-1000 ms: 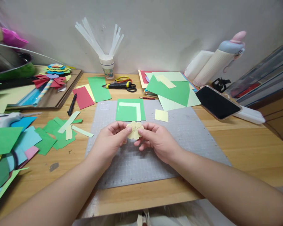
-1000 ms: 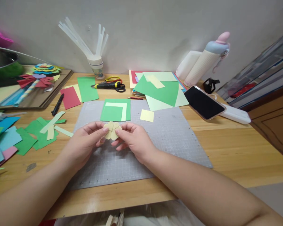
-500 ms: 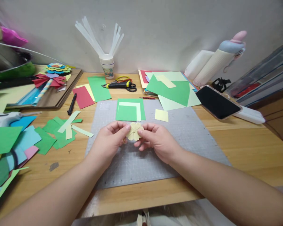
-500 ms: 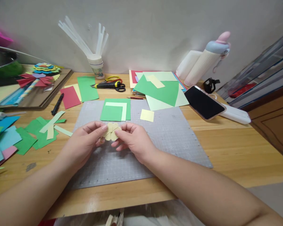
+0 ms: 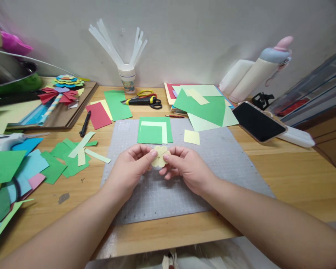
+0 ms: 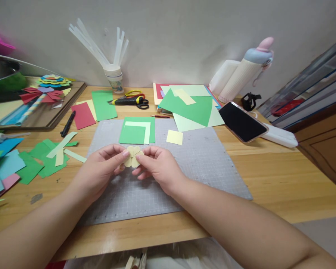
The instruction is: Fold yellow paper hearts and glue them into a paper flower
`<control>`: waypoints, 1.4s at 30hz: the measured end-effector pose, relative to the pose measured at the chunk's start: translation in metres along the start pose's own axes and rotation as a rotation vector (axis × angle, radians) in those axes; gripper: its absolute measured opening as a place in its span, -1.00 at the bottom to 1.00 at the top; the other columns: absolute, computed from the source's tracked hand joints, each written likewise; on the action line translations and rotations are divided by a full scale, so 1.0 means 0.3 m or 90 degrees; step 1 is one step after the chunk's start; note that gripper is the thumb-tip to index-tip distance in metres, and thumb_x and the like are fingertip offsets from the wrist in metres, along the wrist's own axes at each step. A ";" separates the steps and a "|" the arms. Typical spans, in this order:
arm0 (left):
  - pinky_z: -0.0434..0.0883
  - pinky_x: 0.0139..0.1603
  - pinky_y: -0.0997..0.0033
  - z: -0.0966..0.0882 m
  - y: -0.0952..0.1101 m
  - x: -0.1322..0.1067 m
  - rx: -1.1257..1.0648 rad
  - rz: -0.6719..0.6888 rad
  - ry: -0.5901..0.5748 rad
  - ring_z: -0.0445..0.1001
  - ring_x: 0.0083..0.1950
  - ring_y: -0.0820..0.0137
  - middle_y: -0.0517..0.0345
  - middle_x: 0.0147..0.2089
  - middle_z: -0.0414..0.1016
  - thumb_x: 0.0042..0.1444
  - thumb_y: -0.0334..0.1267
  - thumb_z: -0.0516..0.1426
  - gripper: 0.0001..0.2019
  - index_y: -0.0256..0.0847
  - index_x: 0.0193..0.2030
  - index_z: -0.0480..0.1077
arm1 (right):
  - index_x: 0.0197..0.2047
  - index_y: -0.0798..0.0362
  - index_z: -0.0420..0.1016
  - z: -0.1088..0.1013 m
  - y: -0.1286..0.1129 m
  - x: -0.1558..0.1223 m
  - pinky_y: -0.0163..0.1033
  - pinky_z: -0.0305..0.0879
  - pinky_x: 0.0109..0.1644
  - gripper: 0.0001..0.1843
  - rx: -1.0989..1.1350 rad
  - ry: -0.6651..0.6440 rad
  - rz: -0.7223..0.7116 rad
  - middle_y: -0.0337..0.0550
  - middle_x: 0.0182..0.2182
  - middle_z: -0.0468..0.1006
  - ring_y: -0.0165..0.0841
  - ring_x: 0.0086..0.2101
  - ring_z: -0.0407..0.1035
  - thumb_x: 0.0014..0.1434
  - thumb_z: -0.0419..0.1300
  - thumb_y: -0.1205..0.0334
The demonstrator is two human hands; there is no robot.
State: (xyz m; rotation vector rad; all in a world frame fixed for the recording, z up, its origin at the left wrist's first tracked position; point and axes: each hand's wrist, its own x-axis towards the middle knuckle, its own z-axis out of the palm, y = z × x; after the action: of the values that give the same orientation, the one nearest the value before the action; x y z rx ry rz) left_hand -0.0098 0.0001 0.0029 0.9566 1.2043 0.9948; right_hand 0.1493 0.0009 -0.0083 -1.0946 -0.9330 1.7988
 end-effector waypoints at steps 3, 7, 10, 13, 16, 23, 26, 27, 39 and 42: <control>0.09 -0.51 0.55 0.002 -0.001 -0.002 0.007 -0.004 -0.023 0.16 -0.54 0.59 0.30 -0.49 0.36 -0.04 -0.16 0.31 -0.78 -0.24 -0.38 0.43 | -0.38 0.12 0.41 -0.002 0.002 0.001 -0.44 0.38 -0.54 -0.70 -0.004 0.002 -0.007 -0.26 -0.49 0.53 -0.48 -0.54 0.47 -0.03 0.39 0.12; 0.10 -0.51 0.55 0.002 -0.001 -0.004 0.017 -0.013 -0.022 0.15 -0.54 0.58 0.30 -0.51 0.34 -0.05 -0.16 0.31 -0.79 -0.24 -0.40 0.44 | -0.39 0.11 0.41 -0.002 0.005 0.000 -0.44 0.37 -0.54 -0.70 -0.012 0.005 -0.009 -0.28 -0.50 0.52 -0.48 -0.54 0.47 -0.03 0.39 0.11; 0.11 -0.51 0.54 0.002 0.000 -0.004 0.018 -0.009 -0.019 0.15 -0.54 0.57 0.30 -0.52 0.35 -0.04 -0.15 0.31 -0.79 -0.23 -0.40 0.45 | -0.40 0.11 0.41 0.000 0.004 -0.001 -0.44 0.37 -0.54 -0.70 -0.015 0.004 -0.009 -0.28 -0.50 0.53 -0.48 -0.54 0.47 -0.04 0.39 0.11; 0.12 -0.51 0.53 0.003 0.001 -0.003 0.018 -0.003 -0.014 0.16 -0.54 0.56 0.29 -0.51 0.36 -0.06 -0.13 0.31 -0.79 -0.22 -0.41 0.47 | -0.41 0.11 0.41 0.000 0.002 -0.001 -0.43 0.37 -0.54 -0.70 -0.016 0.005 -0.010 -0.27 -0.50 0.53 -0.47 -0.54 0.47 -0.04 0.39 0.11; 0.13 -0.51 0.52 0.004 0.004 -0.003 0.020 -0.002 -0.009 0.16 -0.54 0.56 0.28 -0.51 0.37 -0.08 -0.11 0.32 -0.78 -0.22 -0.43 0.48 | -0.41 0.10 0.41 -0.001 0.002 0.000 -0.43 0.37 -0.53 -0.71 -0.019 0.005 -0.009 -0.27 -0.50 0.53 -0.47 -0.54 0.47 -0.04 0.38 0.11; 0.14 -0.51 0.52 0.006 0.008 -0.003 0.026 -0.009 -0.017 0.20 -0.53 0.54 0.22 -0.46 0.44 -0.10 -0.11 0.32 -0.76 -0.23 -0.42 0.49 | -0.41 0.09 0.41 -0.002 0.001 0.000 -0.42 0.37 -0.53 -0.71 -0.023 0.007 -0.006 -0.25 -0.49 0.54 -0.47 -0.53 0.47 -0.04 0.38 0.10; 0.12 -0.52 0.52 0.007 0.008 -0.004 0.021 -0.012 -0.014 0.17 -0.56 0.56 0.27 -0.52 0.38 -0.11 -0.12 0.32 -0.77 -0.23 -0.45 0.46 | -0.41 0.10 0.41 -0.001 0.000 -0.001 -0.42 0.37 -0.52 -0.70 -0.023 0.007 -0.006 -0.25 -0.49 0.54 -0.47 -0.53 0.47 -0.05 0.38 0.09; 0.12 -0.52 0.52 0.008 0.007 -0.004 0.018 -0.013 -0.015 0.16 -0.56 0.56 0.28 -0.53 0.37 -0.11 -0.13 0.33 -0.78 -0.23 -0.46 0.46 | -0.41 0.10 0.41 -0.001 -0.001 -0.001 -0.42 0.37 -0.52 -0.70 -0.024 0.008 -0.006 -0.25 -0.50 0.54 -0.47 -0.54 0.47 -0.05 0.39 0.09; 0.14 -0.50 0.51 0.000 0.012 -0.004 0.055 -0.004 -0.038 0.21 -0.54 0.53 0.27 -0.51 0.39 -0.13 -0.11 0.33 -0.76 -0.22 -0.46 0.46 | -0.40 0.09 0.42 -0.002 -0.016 -0.004 -0.41 0.35 -0.53 -0.70 -0.067 0.002 0.000 -0.26 -0.49 0.52 -0.47 -0.53 0.44 -0.05 0.38 0.08; 0.13 -0.50 0.51 -0.006 0.013 -0.004 0.079 0.001 -0.052 0.20 -0.53 0.52 0.25 -0.49 0.39 -0.09 -0.08 0.31 -0.75 -0.23 -0.43 0.46 | -0.35 0.07 0.45 -0.009 -0.026 -0.003 -0.40 0.34 -0.52 -0.70 -0.101 -0.025 -0.012 -0.24 -0.43 0.53 -0.46 -0.49 0.44 -0.05 0.38 0.06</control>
State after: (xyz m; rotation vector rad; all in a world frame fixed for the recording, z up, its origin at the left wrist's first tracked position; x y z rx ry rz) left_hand -0.0121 0.0001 0.0067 1.0849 1.2081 0.8820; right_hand 0.1541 0.0036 -0.0021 -1.1473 -1.1216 1.7613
